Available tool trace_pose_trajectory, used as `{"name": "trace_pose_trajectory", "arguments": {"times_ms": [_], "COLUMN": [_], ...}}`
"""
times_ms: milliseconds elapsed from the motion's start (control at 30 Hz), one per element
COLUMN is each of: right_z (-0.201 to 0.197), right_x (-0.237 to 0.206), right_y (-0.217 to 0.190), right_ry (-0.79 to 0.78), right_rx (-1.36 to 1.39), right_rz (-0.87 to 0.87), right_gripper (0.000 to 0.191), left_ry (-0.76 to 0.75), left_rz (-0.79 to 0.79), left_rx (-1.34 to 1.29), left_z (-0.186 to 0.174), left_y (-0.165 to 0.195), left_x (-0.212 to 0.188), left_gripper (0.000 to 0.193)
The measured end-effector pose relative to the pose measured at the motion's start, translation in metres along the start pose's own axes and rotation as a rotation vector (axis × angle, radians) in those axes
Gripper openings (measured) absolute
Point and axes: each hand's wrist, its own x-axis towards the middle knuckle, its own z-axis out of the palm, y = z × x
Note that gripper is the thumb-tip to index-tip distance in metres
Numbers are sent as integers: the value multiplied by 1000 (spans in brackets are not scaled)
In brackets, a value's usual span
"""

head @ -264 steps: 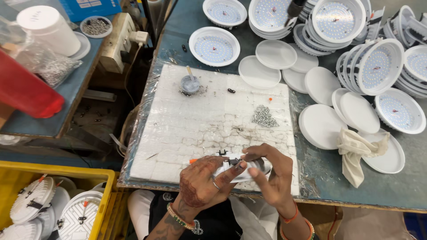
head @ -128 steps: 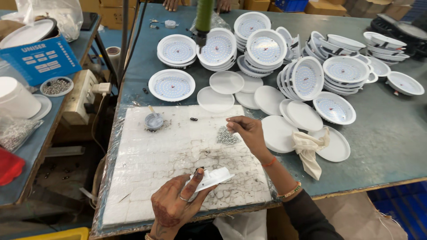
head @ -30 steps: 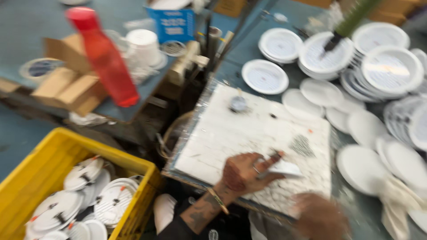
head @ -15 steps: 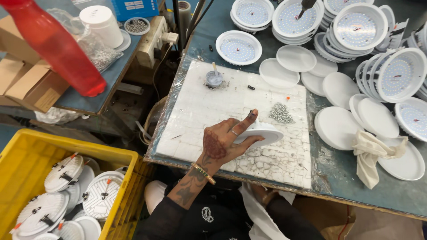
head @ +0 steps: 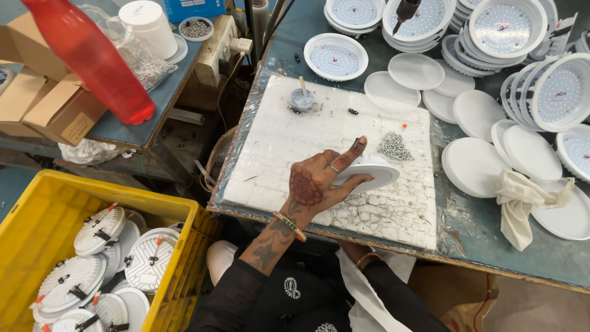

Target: The person attaches small black clips and wiring to circular LED boards and then fits a plastic cover over the assembly before placing the finished units into a yellow crate.

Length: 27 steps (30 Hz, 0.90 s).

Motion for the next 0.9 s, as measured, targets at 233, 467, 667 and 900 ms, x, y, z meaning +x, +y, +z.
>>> {"name": "trace_pose_trajectory", "arguments": {"times_ms": [233, 467, 667, 900], "right_z": [1, 3, 5, 7], "right_x": [1, 5, 7, 9], "right_y": [-2, -4, -5, -5], "right_ry": [-5, -10, -12, -10], "right_rx": [-2, 1, 6, 14], "right_rz": [-9, -15, -24, -30], "right_gripper": [17, 17, 17, 19], "left_ry": [3, -17, -18, -9], "left_rz": [8, -6, -28, -9], "left_rx": [3, 11, 16, 18], "left_z": [2, 4, 5, 7], "left_y": [0, 1, 1, -1], "left_x": [-1, 0, 1, 1], "left_gripper": [75, 75, 75, 76]}}
